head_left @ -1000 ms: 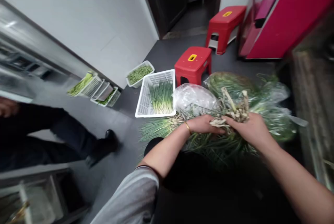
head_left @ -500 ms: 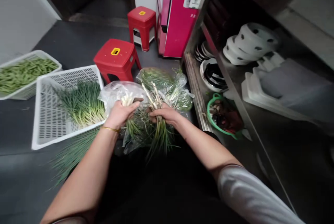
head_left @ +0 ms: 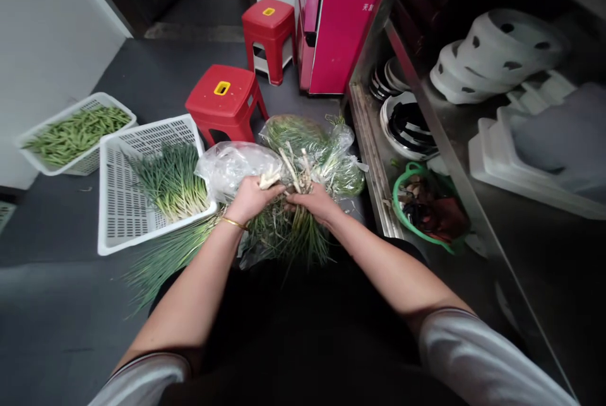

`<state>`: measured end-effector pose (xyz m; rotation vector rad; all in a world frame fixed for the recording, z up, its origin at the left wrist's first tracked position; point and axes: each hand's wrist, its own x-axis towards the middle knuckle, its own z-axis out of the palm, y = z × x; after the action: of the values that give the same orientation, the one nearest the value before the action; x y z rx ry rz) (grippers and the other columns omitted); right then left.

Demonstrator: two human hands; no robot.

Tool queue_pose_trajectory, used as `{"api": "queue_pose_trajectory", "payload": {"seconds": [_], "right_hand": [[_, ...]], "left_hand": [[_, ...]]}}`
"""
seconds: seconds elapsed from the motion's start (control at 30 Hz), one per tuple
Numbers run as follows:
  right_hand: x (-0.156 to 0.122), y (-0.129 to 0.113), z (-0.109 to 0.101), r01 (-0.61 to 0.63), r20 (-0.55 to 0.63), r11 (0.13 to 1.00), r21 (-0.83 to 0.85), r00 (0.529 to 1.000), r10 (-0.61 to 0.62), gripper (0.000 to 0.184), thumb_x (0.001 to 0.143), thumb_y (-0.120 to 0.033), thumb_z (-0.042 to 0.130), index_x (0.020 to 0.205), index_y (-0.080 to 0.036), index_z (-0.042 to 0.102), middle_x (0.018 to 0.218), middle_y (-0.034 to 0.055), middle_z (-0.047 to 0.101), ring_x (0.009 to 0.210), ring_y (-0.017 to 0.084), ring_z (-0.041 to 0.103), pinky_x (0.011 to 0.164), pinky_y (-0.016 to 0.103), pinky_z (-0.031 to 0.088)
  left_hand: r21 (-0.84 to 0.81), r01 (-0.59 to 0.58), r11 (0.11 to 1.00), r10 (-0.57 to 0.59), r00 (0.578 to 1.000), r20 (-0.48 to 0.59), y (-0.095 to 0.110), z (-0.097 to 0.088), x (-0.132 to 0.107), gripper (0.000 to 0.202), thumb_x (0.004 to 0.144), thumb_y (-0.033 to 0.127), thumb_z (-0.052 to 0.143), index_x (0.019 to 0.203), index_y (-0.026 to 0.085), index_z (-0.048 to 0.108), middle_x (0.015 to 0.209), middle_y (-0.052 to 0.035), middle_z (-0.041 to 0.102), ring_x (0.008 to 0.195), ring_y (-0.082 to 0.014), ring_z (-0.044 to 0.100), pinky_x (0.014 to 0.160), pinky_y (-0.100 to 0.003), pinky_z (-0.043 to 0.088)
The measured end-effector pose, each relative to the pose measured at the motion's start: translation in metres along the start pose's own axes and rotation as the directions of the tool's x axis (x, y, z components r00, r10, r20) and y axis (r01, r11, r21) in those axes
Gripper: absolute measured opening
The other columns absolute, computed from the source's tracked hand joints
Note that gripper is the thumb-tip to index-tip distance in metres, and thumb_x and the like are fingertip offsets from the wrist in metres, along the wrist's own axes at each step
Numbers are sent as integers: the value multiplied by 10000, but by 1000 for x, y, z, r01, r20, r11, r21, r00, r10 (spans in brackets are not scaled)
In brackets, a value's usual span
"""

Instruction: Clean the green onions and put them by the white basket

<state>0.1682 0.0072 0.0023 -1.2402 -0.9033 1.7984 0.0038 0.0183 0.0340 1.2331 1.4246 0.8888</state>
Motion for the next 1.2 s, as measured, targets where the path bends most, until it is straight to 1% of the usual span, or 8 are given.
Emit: {"api": "queue_pose_trajectory", "payload": {"seconds": [0.13, 0.3, 0.4, 0.53, 0.73, 0.93, 1.07, 1.2], "right_hand": [[2, -11, -20, 90, -83, 994, -66, 992, -95, 197, 540, -262, 726, 652, -144, 614, 571, -5, 603, 516, 112, 545, 532, 249, 454], [2, -10, -18, 67, 151, 953, -295, 988, -23, 214, 574, -296, 747, 639, -151, 604, 449, -50, 507, 405, 80, 416, 411, 213, 312], [2, -4, -6, 43, 162, 938, -344, 987, 14, 277, 578, -287, 747, 520, -177, 499, 380, -65, 437, 372, 71, 372, 392, 211, 268], [3, -2, 8, -31, 182, 975, -221, 981, 72, 286, 555, -309, 764, 563, -174, 512, 415, -57, 468, 371, 75, 387, 382, 218, 281], [0, -3, 34, -94, 105, 995, -42, 990, 98, 322, 493, -301, 792, 587, -166, 515, 405, -65, 448, 357, 66, 364, 367, 219, 257], [-4, 1, 35, -183, 232, 982, 39, 958, 169, 317, 487, -267, 792, 643, -159, 538, 453, -60, 482, 375, 64, 390, 373, 210, 275], [-3, 2, 28, -116, 228, 991, -59, 965, 127, 301, 487, -265, 791, 598, -160, 531, 437, -53, 490, 371, 66, 384, 373, 216, 277], [-4, 3, 26, 9, 142, 991, -134, 990, 10, 321, 507, -322, 791, 552, -168, 513, 423, -55, 473, 375, 69, 379, 383, 224, 281]], "left_hand": [[-53, -48, 997, 40, 990, -138, 1, -34, 6, 239, 557, 233, 789, 574, 137, 571, 470, 40, 460, 417, -63, 377, 391, -198, 285], [-287, -23, 958, -21, 988, -150, 3, -57, 8, 225, 580, 222, 767, 634, 128, 570, 498, 20, 489, 360, -29, 310, 345, -185, 211], [-361, -19, 932, -36, 989, -145, 4, -57, 9, 242, 571, 222, 772, 661, 120, 573, 524, 7, 518, 351, -15, 296, 341, -177, 186], [-458, -2, 889, -47, 994, -97, 0, -46, 3, 330, 565, 303, 795, 736, 133, 570, 500, 63, 459, 353, -7, 270, 352, -169, 188], [-315, 122, 941, -119, 992, 29, -15, -26, -16, 396, 449, 231, 856, 640, 128, 525, 495, 64, 451, 399, -28, 350, 380, -185, 249], [-538, 184, 822, -171, 982, 75, -12, -32, -20, 421, 473, 172, 839, 616, 150, 444, 469, 102, 359, 362, -3, 285, 361, -156, 201], [-604, 194, 773, -168, 981, 100, -9, -40, -15, 360, 520, 162, 814, 644, 128, 478, 509, 87, 394, 363, 18, 266, 352, -131, 181], [-618, 205, 759, -134, 978, 160, -9, -32, -11, 352, 535, 213, 820, 699, 123, 521, 519, 81, 408, 373, -3, 318, 351, -140, 214]]}}
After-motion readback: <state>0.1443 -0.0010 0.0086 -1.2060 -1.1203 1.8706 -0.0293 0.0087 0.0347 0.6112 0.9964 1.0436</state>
